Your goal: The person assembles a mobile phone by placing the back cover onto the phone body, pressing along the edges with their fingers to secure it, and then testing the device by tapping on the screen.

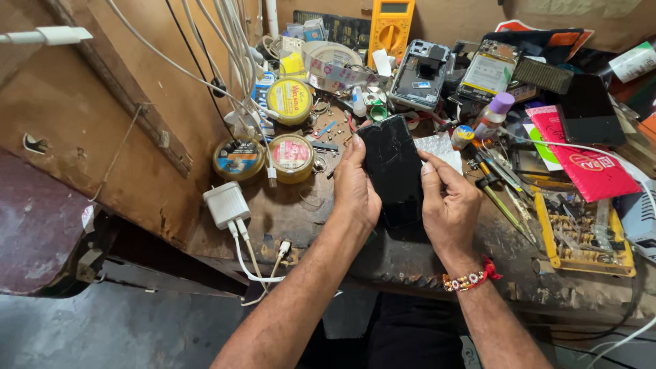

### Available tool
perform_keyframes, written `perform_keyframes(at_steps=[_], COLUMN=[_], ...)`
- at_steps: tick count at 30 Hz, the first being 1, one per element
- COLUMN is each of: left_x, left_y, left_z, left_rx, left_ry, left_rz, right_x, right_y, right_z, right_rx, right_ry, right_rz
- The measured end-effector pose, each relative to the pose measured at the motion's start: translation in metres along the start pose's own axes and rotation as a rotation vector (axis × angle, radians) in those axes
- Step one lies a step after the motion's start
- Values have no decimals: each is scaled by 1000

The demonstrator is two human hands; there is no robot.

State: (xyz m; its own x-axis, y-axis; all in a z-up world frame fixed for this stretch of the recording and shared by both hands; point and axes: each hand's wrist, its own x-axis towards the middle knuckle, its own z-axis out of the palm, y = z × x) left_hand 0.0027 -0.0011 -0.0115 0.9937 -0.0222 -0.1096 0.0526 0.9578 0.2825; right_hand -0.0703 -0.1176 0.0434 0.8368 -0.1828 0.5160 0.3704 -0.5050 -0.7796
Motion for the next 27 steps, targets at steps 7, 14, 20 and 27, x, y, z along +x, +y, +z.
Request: perform_keyframes(at_steps=[7, 14, 20, 27], left_x=[1, 2, 2, 1], left_y=[-2, -2, -2, -1], left_z=[-3, -2, -2, 0], left_rx=[26, 23, 26, 37], left_ry=[-2, -12, -7, 17], left_rz=[37, 37, 37, 39], right_x=[-1, 0, 0, -1], right_y=[4, 2, 3, 3], right_z=[-1, 0, 0, -1], right_rx=[7, -4, -3, -16], right_ry=[-6, -3, -5, -6], right_rz=[-12, -7, -8, -9])
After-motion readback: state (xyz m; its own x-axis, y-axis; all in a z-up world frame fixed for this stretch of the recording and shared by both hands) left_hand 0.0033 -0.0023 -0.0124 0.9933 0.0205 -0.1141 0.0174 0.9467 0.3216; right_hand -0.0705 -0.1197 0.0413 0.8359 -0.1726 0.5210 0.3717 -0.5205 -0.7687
